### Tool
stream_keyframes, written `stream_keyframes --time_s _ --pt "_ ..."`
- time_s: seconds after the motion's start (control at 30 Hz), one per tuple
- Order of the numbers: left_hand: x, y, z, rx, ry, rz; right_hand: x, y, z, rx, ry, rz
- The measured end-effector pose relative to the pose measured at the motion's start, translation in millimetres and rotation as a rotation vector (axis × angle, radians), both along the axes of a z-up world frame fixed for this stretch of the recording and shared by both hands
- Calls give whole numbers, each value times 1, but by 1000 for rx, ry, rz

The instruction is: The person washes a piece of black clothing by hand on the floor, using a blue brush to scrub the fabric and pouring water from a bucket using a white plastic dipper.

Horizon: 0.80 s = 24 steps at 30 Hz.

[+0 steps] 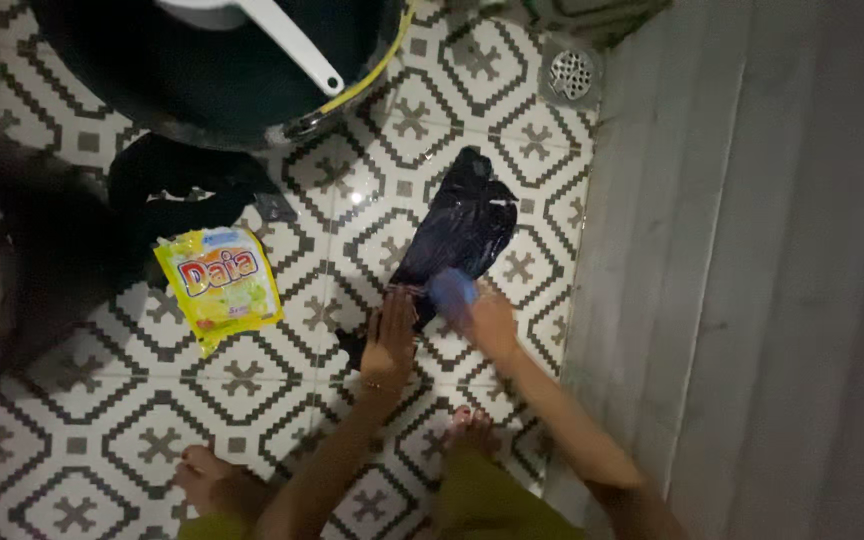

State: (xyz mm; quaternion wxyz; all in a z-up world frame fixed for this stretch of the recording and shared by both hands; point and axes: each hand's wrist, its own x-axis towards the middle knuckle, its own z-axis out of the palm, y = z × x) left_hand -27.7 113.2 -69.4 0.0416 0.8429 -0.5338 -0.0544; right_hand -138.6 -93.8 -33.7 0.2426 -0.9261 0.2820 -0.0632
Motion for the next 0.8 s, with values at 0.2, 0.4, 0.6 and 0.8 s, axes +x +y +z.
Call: stream_keyframes --time_s 0.2,0.4,0.6,0.8 --pt "-1 -7 11 72 44 62 18 -57 4 47 264 -381" --pt "0 -7 11 313 51 -12 7 -20 10 177 661 -110" --pt "-4 -7 9 206 -142 21 6 -75 26 -41 -72 -275" --pt "-1 -6 9 235 -35 25 14 -72 6 51 165 -315"
